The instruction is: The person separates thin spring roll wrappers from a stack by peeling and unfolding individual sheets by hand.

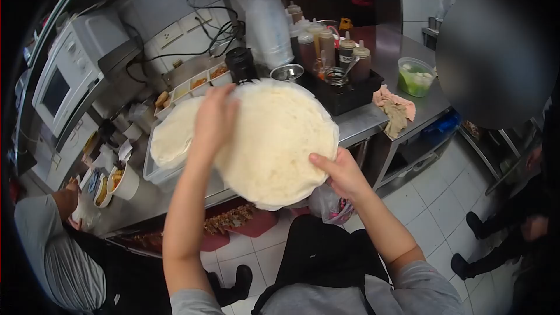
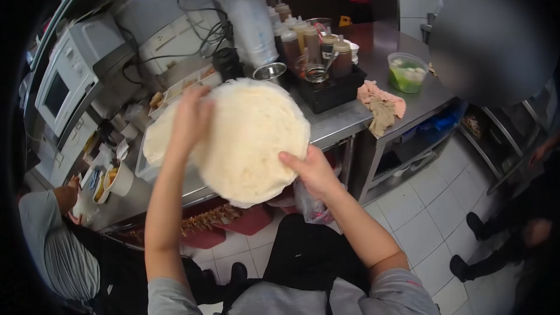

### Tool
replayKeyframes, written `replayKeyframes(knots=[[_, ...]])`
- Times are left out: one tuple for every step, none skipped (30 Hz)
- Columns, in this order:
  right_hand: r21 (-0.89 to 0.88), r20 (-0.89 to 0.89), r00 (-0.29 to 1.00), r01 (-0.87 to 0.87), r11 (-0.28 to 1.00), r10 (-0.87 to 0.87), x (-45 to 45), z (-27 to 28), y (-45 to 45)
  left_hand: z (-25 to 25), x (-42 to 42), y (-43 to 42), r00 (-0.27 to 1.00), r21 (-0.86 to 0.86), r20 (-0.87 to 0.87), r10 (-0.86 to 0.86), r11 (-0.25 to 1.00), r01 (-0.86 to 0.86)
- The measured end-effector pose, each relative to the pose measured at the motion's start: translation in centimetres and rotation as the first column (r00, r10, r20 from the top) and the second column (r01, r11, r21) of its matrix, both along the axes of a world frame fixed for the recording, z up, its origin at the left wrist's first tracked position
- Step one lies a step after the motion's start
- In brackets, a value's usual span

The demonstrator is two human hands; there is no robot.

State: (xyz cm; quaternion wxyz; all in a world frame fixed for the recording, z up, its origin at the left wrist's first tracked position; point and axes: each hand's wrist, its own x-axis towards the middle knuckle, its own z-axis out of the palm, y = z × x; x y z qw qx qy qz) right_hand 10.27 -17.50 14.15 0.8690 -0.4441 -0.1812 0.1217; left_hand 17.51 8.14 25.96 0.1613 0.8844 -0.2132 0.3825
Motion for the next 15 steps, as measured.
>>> replayKeyframes(knots=[[0.015,-0.078,0.994,-0.074,0.997,0.075,0.4,-0.5,-0.6,-1.2,-0.6,-1.3,0.998,-0.014,-0.053,0.02,1.0,-0.02],[0.035,-0.15,0.978,-0.143,0.989,0.146,0.9,-0.8,-1.2,-2.5,-1.0,-2.3,0.997,-0.008,-0.026,-0.074,0.997,0.074],[0.079,-0.145,0.975,-0.161,0.984,0.171,1.2,-1.1,-1.6,-3.6,-2.0,-3.5,0.985,-0.047,-0.071,-0.157,0.987,0.154],[0.123,-0.144,0.97,-0.178,0.976,0.195,1.0,-1.6,-1.9,-4.8,-2.9,-4.4,0.971,-0.018,-0.163,-0.177,0.984,0.176],[0.167,-0.144,0.965,-0.193,0.967,0.218,0.9,-2.1,-2.2,-5.4,-4.6,-5.5,0.903,-0.104,-0.321,-0.287,0.958,0.267],[0.183,-0.127,0.96,-0.225,0.957,0.25,0.9,-2.3,-2.6,-4.7,-6.7,-6.9,0.817,-0.178,-0.459,-0.351,0.936,0.302],[0.16,-0.101,0.964,-0.228,0.96,0.246,0.8,-2.5,-2.9,-5.2,-7.5,-7.6,0.79,-0.184,-0.468,-0.397,0.918,0.352],[0.136,-0.075,0.967,-0.23,0.964,0.242,0.7,-2.7,-3.1,-5.6,-8.1,-8.2,0.778,-0.193,-0.477,-0.409,0.912,0.361],[0.111,-0.046,0.97,-0.233,0.966,0.239,0.7,-2.8,-3.1,-5.8,-8.4,-8.5,0.768,-0.202,-0.482,-0.422,0.907,0.371],[0.074,-0.038,0.977,-0.205,0.976,0.209,0.6,-2.6,-3.0,-6.0,-8.5,-8.6,0.774,-0.207,-0.48,-0.414,0.91,0.359],[0.037,-0.029,0.984,-0.177,0.984,0.178,0.4,-2.4,-2.7,-6.2,-8.5,-8.5,0.779,-0.211,-0.477,-0.407,0.914,0.348],[0.0,-0.016,0.989,-0.147,0.989,0.147,0.2,-2.1,-2.5,-6.3,-8.5,-8.5,0.785,-0.214,-0.473,-0.4,0.917,0.337],[0.014,-0.033,0.989,-0.145,0.989,0.145,0.2,-2.0,-2.4,-6.4,-8.5,-8.6,0.79,-0.225,-0.466,-0.398,0.917,0.329],[0.03,-0.051,0.988,-0.144,0.989,0.145,0.2,-1.9,-2.3,-6.4,-8.6,-8.7,0.795,-0.236,-0.46,-0.396,0.917,0.32],[0.045,-0.071,0.987,-0.143,0.989,0.146,0.2,-1.8,-2.2,-6.5,-8.7,-8.8,0.8,-0.248,-0.455,-0.392,0.918,0.309]])
